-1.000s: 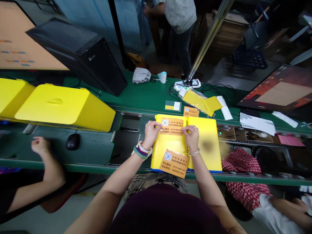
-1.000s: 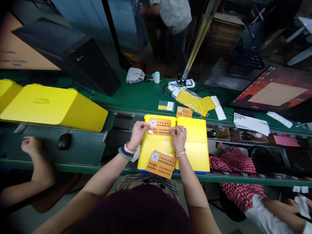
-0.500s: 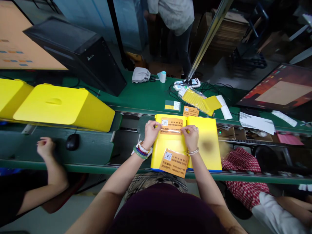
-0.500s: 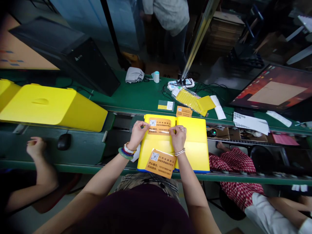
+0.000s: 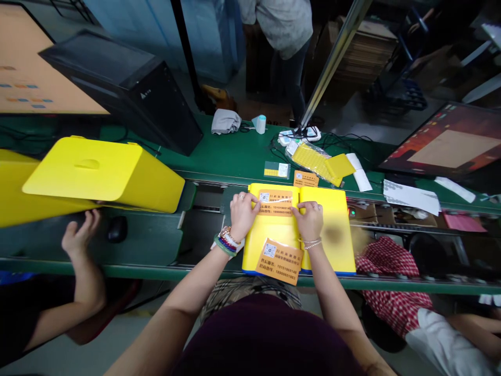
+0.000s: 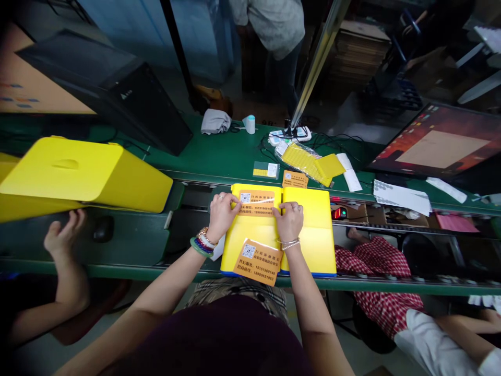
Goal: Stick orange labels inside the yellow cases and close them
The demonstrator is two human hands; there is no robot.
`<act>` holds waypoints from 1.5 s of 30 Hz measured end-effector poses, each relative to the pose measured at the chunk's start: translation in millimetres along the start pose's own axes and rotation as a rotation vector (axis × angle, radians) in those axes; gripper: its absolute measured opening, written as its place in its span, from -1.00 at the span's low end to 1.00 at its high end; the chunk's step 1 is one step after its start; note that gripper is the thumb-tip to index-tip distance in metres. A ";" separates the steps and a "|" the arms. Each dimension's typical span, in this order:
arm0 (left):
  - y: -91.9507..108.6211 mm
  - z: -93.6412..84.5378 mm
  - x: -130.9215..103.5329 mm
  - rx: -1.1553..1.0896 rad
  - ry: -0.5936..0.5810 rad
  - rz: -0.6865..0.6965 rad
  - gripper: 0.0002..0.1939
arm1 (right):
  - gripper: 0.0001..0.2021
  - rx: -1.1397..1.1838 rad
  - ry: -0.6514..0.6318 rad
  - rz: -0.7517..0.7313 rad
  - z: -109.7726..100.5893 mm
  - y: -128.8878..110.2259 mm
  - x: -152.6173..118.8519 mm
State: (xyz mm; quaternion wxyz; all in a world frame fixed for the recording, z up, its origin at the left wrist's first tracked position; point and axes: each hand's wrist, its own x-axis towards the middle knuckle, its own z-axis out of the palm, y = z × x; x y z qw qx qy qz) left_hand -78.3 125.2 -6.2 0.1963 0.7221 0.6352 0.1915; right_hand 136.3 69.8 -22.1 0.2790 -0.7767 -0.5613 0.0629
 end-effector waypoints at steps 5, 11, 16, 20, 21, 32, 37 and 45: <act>6.2 -3.9 -5.4 0.219 -0.001 0.276 -0.60 | -0.85 0.038 -0.050 -0.039 -18.6 12.4 -11.5; 21.9 20.3 4.7 0.185 -0.292 0.780 -0.34 | -0.79 0.193 -0.280 -0.285 -50.6 -13.8 -80.2; 32.9 25.6 9.3 0.180 -0.288 0.791 -0.37 | -0.36 -0.010 -0.490 -0.666 -56.6 -25.2 -139.7; 19.2 9.7 -3.0 0.129 -0.359 0.852 -0.48 | -0.45 -0.122 -0.438 -0.783 -49.5 -9.0 -154.3; 12.8 3.8 -9.1 0.090 -0.402 0.890 -0.52 | -0.47 -0.110 -0.418 -0.804 -49.6 -5.3 -154.2; -3.1 -67.4 -123.6 -1.022 -0.475 -0.137 -0.70 | -0.40 0.072 -0.027 -0.670 -70.0 -34.6 -113.9; 20.0 -83.4 -145.5 -1.380 -0.409 -0.377 -0.72 | -0.44 0.052 0.017 -0.721 -67.8 -55.7 -109.5; 23.8 -95.1 -149.7 -1.381 -0.376 -0.304 -0.77 | -0.60 0.169 -0.092 -0.658 -78.8 -76.8 -120.5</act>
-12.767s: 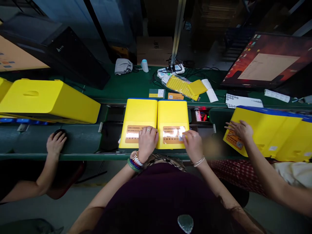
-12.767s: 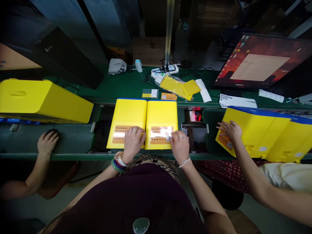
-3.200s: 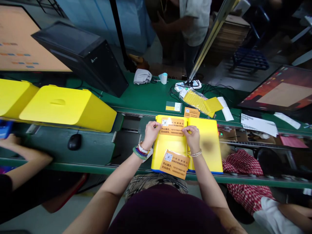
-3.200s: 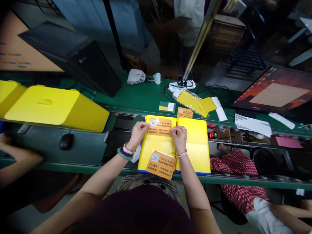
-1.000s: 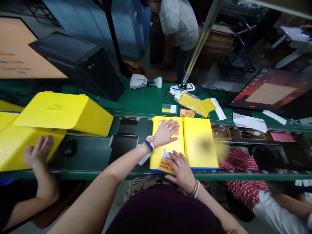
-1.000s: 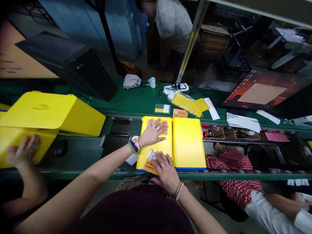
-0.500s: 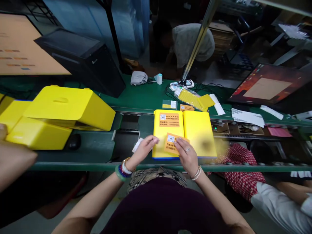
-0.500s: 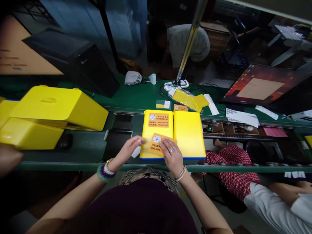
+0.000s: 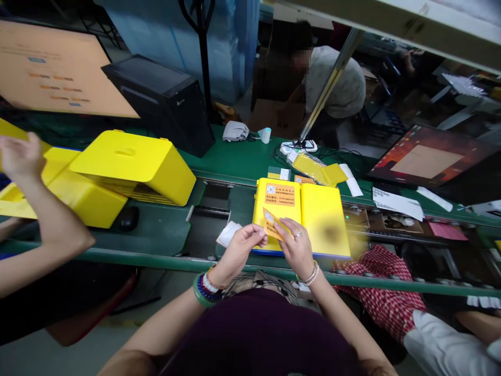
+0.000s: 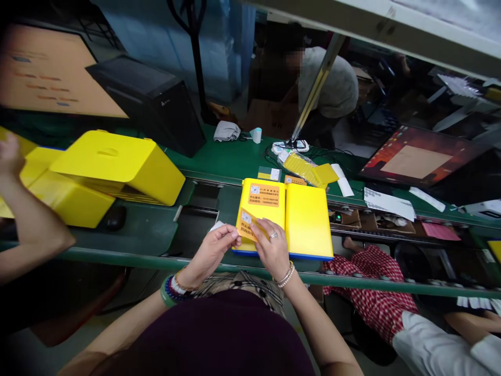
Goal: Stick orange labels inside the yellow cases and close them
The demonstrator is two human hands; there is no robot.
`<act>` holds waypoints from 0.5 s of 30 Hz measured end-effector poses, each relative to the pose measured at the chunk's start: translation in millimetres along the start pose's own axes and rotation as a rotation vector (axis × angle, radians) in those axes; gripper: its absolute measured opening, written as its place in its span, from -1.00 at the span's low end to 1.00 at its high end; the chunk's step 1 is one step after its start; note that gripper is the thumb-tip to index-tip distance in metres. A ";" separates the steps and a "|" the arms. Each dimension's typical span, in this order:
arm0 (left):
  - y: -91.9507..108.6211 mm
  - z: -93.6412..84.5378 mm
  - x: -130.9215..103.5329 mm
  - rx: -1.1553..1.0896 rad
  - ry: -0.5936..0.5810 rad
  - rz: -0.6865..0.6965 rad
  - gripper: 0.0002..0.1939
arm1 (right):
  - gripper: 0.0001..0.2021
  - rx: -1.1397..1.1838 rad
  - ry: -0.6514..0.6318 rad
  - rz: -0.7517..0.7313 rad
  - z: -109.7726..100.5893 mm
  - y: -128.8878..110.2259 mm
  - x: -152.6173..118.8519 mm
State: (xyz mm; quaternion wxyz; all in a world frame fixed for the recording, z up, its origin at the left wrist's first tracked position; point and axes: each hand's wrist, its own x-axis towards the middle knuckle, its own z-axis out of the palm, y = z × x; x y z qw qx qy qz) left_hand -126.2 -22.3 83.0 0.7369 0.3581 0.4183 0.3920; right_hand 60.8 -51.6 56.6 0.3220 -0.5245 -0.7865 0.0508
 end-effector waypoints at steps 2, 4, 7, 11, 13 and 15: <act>-4.3 -0.2 1.1 0.085 -0.020 0.057 -0.77 | -0.68 0.118 -0.012 0.085 -4.3 -12.3 3.1; -7.2 -0.1 2.4 0.193 -0.056 0.134 -0.78 | -0.75 0.212 0.002 0.174 -8.0 -25.4 6.7; -5.4 -0.4 2.3 0.398 -0.099 0.271 -0.81 | -0.86 0.256 0.042 0.262 -11.8 -40.0 11.6; 4.0 -2.7 -0.7 0.595 -0.127 0.422 -0.82 | -0.88 0.239 0.093 0.269 -14.3 -45.4 15.6; 7.3 -4.3 -1.6 0.610 -0.129 0.437 -0.82 | -0.87 0.255 0.097 0.258 -14.0 -44.8 17.2; 8.6 -6.6 -1.7 0.614 -0.113 0.428 -0.82 | -0.87 0.280 0.077 0.257 -12.5 -43.8 18.9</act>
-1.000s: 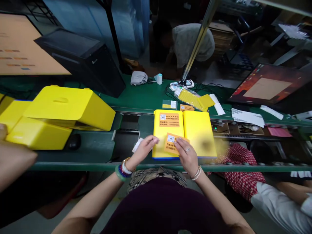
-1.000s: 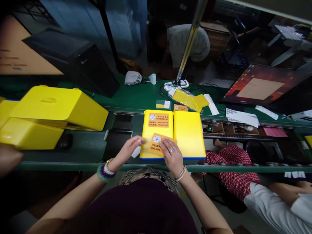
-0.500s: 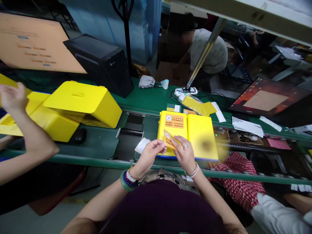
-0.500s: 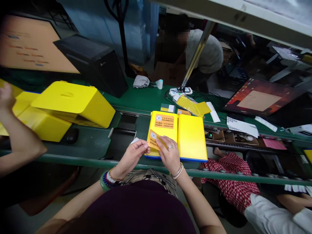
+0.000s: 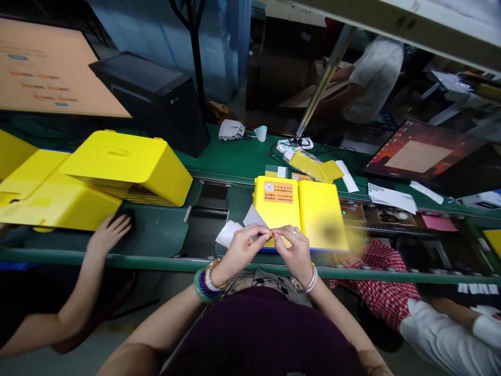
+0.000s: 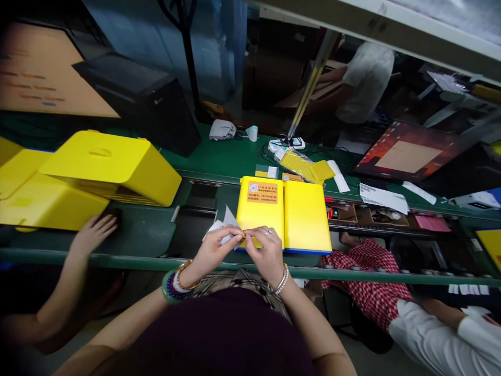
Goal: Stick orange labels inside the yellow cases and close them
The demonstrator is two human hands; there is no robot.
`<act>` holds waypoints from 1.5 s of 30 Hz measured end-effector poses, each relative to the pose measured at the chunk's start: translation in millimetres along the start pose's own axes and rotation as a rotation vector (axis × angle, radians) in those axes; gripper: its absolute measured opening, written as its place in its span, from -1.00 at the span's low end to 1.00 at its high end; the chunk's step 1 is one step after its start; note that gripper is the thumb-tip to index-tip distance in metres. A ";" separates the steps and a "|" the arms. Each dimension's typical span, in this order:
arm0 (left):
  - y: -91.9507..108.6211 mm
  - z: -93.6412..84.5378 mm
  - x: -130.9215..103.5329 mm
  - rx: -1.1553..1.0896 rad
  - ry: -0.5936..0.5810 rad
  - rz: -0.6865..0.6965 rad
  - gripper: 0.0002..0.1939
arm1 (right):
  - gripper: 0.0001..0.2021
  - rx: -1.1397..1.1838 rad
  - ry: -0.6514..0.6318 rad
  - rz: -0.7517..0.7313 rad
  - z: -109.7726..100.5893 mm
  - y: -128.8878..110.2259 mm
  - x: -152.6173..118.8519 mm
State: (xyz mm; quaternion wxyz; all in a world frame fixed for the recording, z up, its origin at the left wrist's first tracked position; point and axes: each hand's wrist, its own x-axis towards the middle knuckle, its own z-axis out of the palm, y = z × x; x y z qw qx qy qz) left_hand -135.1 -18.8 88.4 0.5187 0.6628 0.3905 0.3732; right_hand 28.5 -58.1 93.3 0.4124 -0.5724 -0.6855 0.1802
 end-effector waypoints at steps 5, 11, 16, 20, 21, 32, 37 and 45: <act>-4.7 -5.9 -2.3 0.093 0.044 -0.023 -0.83 | -0.88 -0.119 -0.044 -0.080 5.2 -0.1 5.1; -0.1 -14.4 -1.3 0.076 0.029 -0.048 -0.83 | -0.84 0.031 -0.122 -0.015 10.3 -2.7 13.6; -27.0 -45.9 1.7 -0.061 0.079 -0.167 -0.81 | -0.77 0.152 -0.063 0.158 11.2 17.0 32.0; -98.8 -80.5 -12.8 -0.161 0.378 -0.366 -0.79 | -0.73 0.170 0.130 0.336 -5.2 46.9 53.1; -120.0 -84.9 -19.3 -0.168 0.456 -0.430 -0.79 | -0.72 0.156 0.173 0.359 -11.1 53.5 56.6; -224.8 -20.7 -83.6 -0.048 0.523 -1.040 -0.72 | -0.70 0.133 0.333 0.440 -41.1 63.9 37.4; -214.7 -21.3 -86.3 0.039 0.330 -1.068 -0.74 | -0.73 0.141 0.345 0.427 -44.6 59.4 29.3; -80.2 0.5 -40.8 -0.355 0.220 -0.550 -0.50 | -0.85 -0.243 0.170 -0.050 -29.6 33.7 9.8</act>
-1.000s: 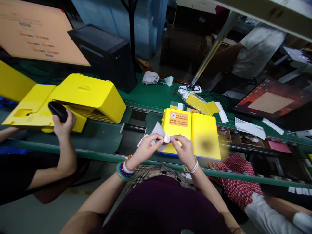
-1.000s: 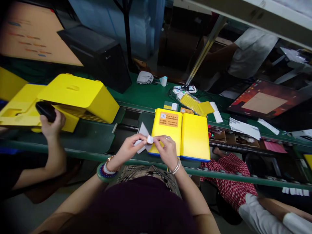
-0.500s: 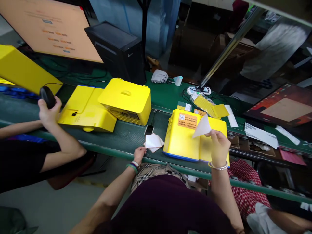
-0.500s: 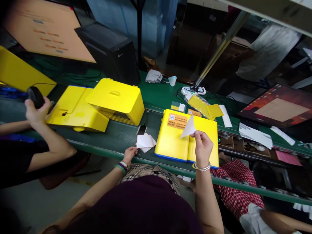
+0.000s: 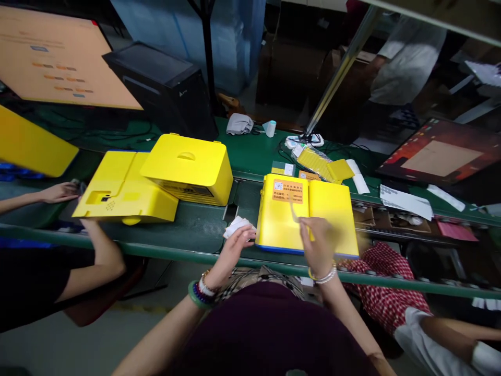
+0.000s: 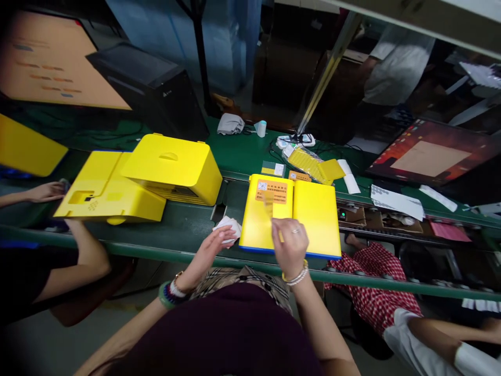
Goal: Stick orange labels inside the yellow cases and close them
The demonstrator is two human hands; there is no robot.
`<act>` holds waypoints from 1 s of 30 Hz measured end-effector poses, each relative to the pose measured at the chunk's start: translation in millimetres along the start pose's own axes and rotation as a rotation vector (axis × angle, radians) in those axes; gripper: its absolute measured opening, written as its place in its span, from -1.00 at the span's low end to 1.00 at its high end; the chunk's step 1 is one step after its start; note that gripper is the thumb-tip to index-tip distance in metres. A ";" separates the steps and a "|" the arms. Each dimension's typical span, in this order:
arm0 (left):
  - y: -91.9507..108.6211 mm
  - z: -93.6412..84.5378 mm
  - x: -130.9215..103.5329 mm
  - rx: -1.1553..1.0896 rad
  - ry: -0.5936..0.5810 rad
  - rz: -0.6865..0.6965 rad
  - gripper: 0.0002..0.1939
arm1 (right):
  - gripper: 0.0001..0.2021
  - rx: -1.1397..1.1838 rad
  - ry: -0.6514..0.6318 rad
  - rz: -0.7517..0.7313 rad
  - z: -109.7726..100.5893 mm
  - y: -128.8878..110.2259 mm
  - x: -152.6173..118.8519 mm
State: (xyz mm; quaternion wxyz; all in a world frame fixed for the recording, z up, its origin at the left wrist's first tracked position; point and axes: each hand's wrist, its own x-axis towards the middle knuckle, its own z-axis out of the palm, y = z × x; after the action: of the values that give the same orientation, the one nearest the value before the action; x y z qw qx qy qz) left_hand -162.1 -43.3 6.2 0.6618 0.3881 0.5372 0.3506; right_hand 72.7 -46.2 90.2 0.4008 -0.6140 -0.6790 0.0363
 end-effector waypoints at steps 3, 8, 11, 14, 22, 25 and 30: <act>45.4 55.0 -17.5 -0.379 -0.232 -0.008 -0.46 | -0.83 -0.005 -0.166 -0.190 9.3 -14.0 -15.8; 58.1 113.6 -23.2 -0.503 -0.115 -0.055 -0.58 | -0.84 0.214 -0.279 -0.108 -8.3 6.3 -32.6; 52.9 132.7 -24.0 -0.486 -0.110 -0.048 -0.56 | -0.76 0.300 -0.077 0.301 -31.0 54.4 -32.9; 52.1 150.4 -26.4 -0.432 -0.091 -0.064 -0.57 | -0.66 0.543 -0.067 0.678 -46.5 103.9 -30.2; 42.7 185.9 -11.1 -0.340 -0.044 -0.123 -0.57 | -0.70 0.935 -0.218 0.847 -56.0 146.9 -23.1; 38.6 192.1 -1.5 -0.280 -0.013 -0.110 -0.53 | -0.68 1.020 -0.239 0.918 -53.6 156.7 -21.1; 41.1 200.1 10.2 -0.112 -0.034 -0.109 -0.50 | -0.69 1.007 -0.294 0.939 -48.7 174.6 -16.5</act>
State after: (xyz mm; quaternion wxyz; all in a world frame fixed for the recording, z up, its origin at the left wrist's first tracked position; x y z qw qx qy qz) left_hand 34.4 -43.1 62.7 0.7096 0.3266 0.5257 0.3368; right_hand 240.6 -39.4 20.4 0.4822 -0.5707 -0.2899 0.5981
